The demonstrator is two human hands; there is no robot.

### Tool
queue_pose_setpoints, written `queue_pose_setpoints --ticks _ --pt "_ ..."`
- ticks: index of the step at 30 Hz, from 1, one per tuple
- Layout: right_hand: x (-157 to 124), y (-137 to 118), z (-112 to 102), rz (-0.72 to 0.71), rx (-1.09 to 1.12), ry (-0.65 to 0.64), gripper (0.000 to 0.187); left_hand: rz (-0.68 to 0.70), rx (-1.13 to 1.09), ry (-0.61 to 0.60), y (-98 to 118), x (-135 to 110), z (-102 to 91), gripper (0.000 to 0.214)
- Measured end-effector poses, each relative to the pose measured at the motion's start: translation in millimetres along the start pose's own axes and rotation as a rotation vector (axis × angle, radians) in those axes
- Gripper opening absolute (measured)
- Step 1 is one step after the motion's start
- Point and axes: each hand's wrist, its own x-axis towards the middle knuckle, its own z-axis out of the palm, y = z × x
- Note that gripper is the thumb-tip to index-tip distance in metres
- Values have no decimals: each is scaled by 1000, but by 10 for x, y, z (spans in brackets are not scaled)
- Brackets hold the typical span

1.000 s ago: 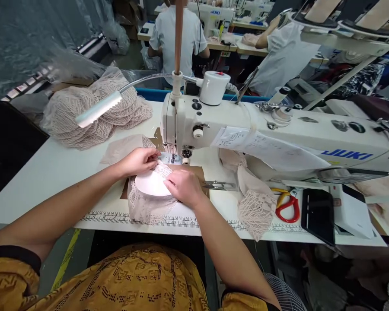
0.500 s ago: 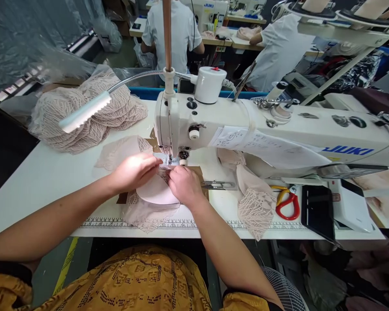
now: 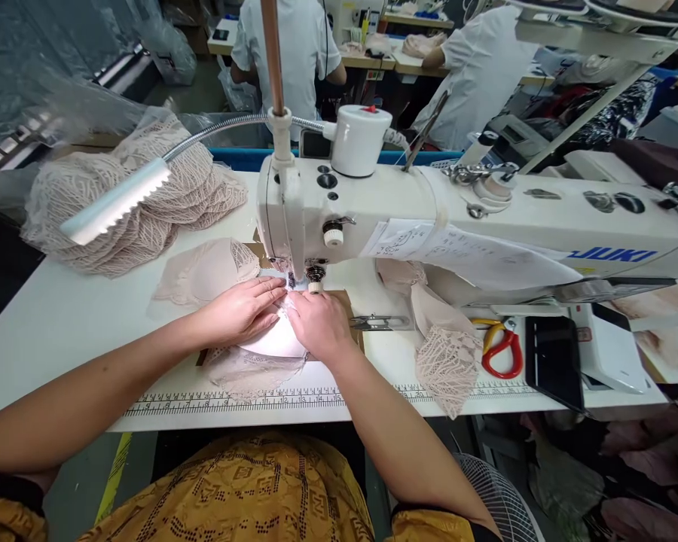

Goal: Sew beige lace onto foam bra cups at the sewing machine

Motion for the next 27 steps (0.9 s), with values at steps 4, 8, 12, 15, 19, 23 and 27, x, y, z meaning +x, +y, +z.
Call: queue_pose_setpoints --ticks 4,8,12,15,19,23,27 --pt "20 -19 -21 18 -27 5 31 38 -3 -33 -88 28 7 47" --pt "36 -32 -31 42 -44 1 29 96 -8 -55 -191 56 25 50" --pt "43 -29 -40 45 -41 3 30 162 -6 -91 -319 89 -4 50" --pt "33 -5 -47 42 -16 18 34 179 3 -127 -383 94 -88 42" --pt "3 48 -37 45 68 61 38 140 92 -120 -304 46 -214 36" --pt "-30 72 -15 32 149 128 40 105 65 -34 -96 3 -206 31" --pt "-52 55 -7 -47 194 137 35 85 46 -23 -7 -11 -103 29"
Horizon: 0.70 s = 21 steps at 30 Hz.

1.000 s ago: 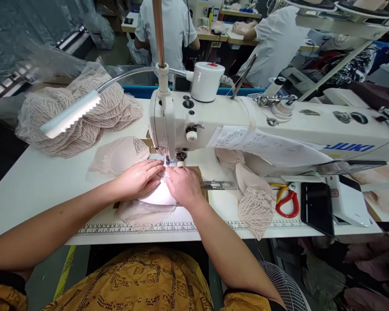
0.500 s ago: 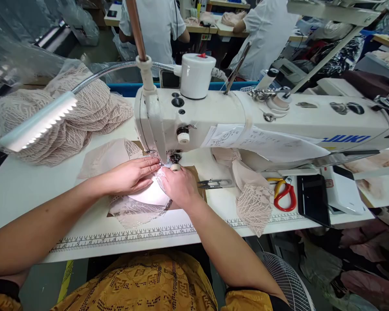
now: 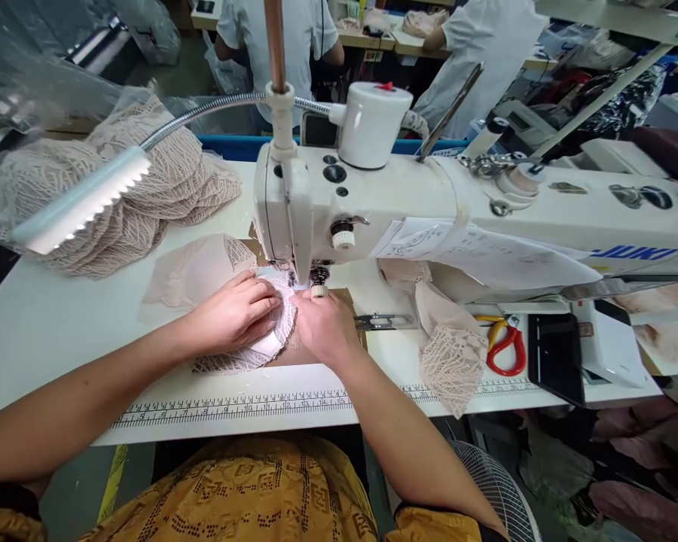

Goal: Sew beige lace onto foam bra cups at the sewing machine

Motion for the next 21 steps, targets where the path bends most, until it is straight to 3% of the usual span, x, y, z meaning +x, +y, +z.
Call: queue_pose_setpoints --ticks 9,21 --pt "1 1 26 -28 -4 -36 35 13 -100 66 -94 -30 39 22" --pt "81 -38 -33 84 -109 -141 42 -9 -43 85 -234 25 62 24"
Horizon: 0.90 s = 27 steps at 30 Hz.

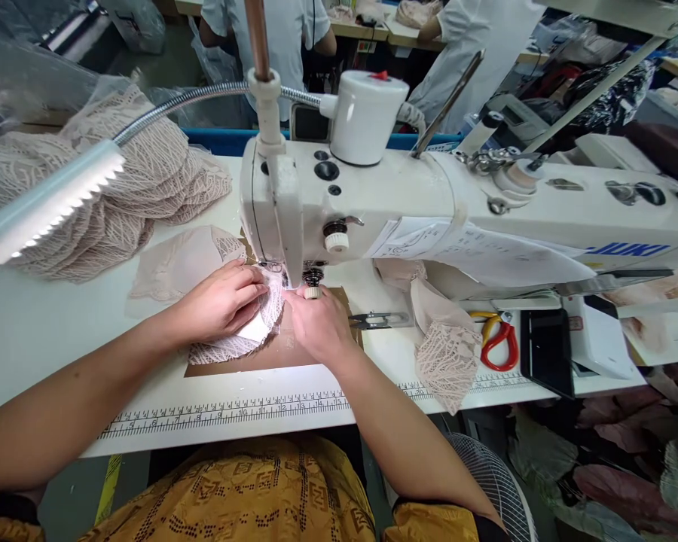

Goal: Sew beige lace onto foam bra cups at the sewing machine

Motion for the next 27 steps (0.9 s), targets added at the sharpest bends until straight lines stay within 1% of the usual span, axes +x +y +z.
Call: queue_pose_setpoints --ticks 3,7,10,12,14,20,27 --pt "1 -3 -4 21 33 20 42 57 25 -36 47 -2 20 28" --pt "-9 14 24 39 46 67 41 119 -10 -78 98 -8 25 35" --pt "-21 27 49 -6 61 78 39 134 -57 -71 109 -9 24 34" --pt "-27 26 55 -46 59 66 37 134 -82 -68 107 -14 35 34" --pt "-29 15 52 -57 32 47 36 125 -100 -61 104 -25 55 35" --pt "-15 -27 37 -25 -35 13 37 68 -140 -49 98 -48 99 38" --pt "-5 -18 71 -8 -53 20 39 50 -89 -56 94 -22 119 38"
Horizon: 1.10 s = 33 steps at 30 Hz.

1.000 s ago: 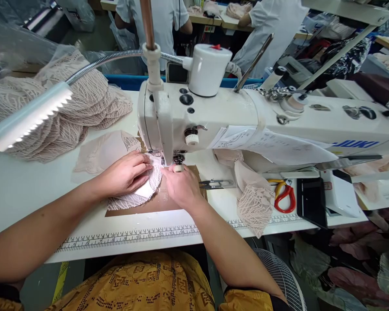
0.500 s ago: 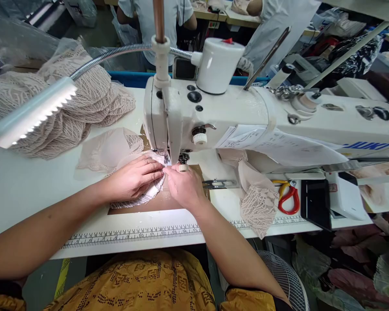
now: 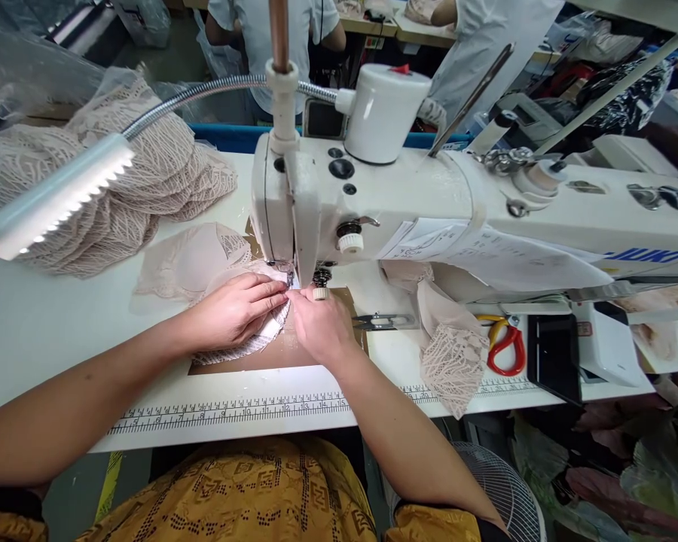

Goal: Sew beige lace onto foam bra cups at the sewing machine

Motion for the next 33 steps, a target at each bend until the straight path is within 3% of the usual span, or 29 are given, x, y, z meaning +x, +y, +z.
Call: queue_pose_setpoints --ticks 22,33 --pt "-24 19 -18 -23 53 27 34 14 24 28 -100 25 -6 35" --pt "-11 31 23 -34 26 65 35 -51 42 44 -132 46 13 38"
